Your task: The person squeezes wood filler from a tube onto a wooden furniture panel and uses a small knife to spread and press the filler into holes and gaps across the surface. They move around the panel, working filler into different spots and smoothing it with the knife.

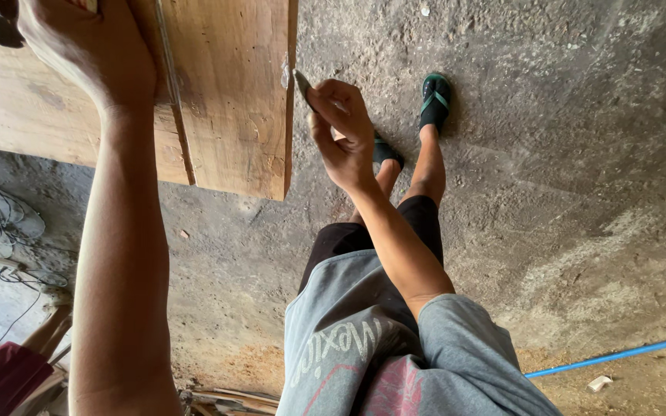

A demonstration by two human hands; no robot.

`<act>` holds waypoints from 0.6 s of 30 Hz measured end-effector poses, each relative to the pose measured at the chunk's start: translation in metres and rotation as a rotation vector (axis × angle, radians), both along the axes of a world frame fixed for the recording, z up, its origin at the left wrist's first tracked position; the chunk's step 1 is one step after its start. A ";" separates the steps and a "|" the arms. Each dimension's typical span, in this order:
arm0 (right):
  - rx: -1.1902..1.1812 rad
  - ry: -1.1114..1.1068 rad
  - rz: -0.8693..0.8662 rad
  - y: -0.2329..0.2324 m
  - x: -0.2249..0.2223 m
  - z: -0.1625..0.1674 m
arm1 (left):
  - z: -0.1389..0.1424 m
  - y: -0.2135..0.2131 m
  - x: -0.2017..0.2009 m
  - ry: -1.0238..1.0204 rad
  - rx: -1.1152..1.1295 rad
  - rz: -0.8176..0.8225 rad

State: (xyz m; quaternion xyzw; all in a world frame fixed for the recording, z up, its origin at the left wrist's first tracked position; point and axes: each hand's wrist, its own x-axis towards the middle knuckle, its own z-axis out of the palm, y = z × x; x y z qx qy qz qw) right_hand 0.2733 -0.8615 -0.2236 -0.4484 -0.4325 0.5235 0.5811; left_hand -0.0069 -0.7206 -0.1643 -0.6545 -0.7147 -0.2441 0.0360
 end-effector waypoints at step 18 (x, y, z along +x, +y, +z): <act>-0.003 -0.082 -0.031 0.016 -0.006 -0.012 | -0.010 0.001 -0.009 -0.014 0.046 -0.034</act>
